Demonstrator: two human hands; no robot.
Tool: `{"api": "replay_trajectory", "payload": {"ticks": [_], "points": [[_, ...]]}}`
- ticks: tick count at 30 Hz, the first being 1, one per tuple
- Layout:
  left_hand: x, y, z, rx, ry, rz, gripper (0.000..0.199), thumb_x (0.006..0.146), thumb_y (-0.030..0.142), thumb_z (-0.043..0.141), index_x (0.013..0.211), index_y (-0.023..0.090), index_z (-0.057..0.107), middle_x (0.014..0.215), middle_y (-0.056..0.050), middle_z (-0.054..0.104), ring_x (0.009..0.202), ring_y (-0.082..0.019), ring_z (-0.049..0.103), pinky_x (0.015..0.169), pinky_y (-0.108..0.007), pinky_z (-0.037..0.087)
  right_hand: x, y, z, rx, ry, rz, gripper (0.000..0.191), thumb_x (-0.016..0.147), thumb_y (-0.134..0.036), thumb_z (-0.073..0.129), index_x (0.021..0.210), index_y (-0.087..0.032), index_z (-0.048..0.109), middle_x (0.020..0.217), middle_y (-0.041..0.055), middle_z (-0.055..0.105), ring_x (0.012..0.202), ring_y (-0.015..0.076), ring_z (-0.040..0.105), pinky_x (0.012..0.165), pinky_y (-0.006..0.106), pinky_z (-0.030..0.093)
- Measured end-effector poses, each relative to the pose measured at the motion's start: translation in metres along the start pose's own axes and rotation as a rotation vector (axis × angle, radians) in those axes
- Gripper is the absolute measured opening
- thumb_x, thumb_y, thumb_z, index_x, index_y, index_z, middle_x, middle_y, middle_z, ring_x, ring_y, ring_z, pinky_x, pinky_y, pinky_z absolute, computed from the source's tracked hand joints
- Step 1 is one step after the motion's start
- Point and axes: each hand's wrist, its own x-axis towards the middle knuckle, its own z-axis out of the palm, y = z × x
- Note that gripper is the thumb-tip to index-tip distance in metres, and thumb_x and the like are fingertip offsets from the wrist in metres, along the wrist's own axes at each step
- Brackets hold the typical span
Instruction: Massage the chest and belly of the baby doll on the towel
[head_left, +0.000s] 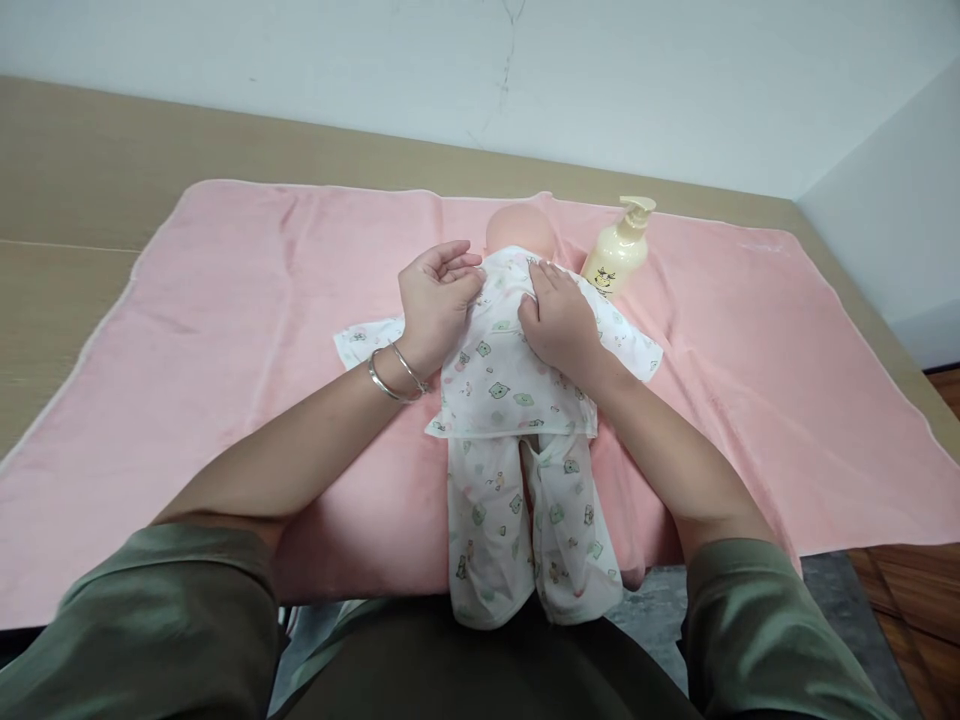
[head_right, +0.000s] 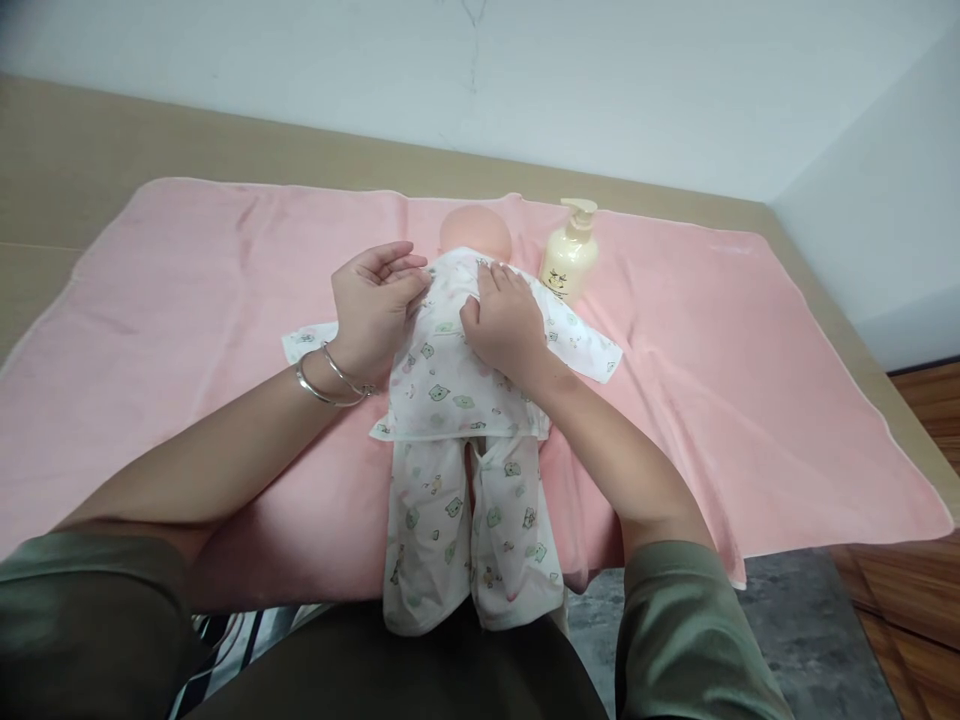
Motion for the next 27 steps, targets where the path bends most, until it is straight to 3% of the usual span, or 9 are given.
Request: {"api": "replay_trajectory", "payload": {"ticks": [14,21,24,27], "points": [[-0.002,-0.001,0.002,0.120,0.008,0.099,0.037,0.069,0.011,0.070,0.105,0.019,0.066,0.092,-0.002,0.069,0.075,-0.011,0.065,0.069,-0.022,0.057,0.000,0.003,0.002,0.031,-0.003,0.000,0.055,0.091,-0.021,0.035,0.139,-0.002,0.050,0.145,0.0185,0.055,0.139,0.0298,0.046,0.121,0.052,0.033],[-0.004,-0.007,0.002,0.257,0.004,0.305,0.056,0.069,0.007,0.071,0.121,0.027,0.061,0.086,0.003,0.060,0.070,-0.009,0.054,0.069,-0.028,0.052,0.000,0.002,0.001,0.012,-0.024,0.008,0.054,0.091,-0.020,0.036,0.140,-0.002,0.048,0.146,0.0194,0.054,0.141,0.0295,0.045,0.122,0.050,0.032],[-0.003,-0.011,0.001,0.314,0.002,0.400,0.059,0.072,0.008,0.073,0.125,0.029,0.058,0.092,0.001,0.058,0.070,-0.009,0.053,0.068,-0.030,0.051,0.001,0.001,0.000,0.006,-0.028,0.012,0.054,0.091,-0.020,0.035,0.141,-0.002,0.048,0.146,0.0192,0.054,0.141,0.0294,0.045,0.122,0.050,0.032],[-0.004,-0.011,0.000,0.316,-0.019,0.395,0.053,0.076,0.017,0.076,0.123,0.034,0.058,0.103,-0.001,0.059,0.074,-0.012,0.058,0.071,-0.033,0.050,0.001,0.001,0.000,0.007,-0.026,0.014,0.055,0.091,-0.020,0.035,0.141,0.000,0.048,0.146,0.0195,0.053,0.141,0.0291,0.045,0.122,0.048,0.032]]}}
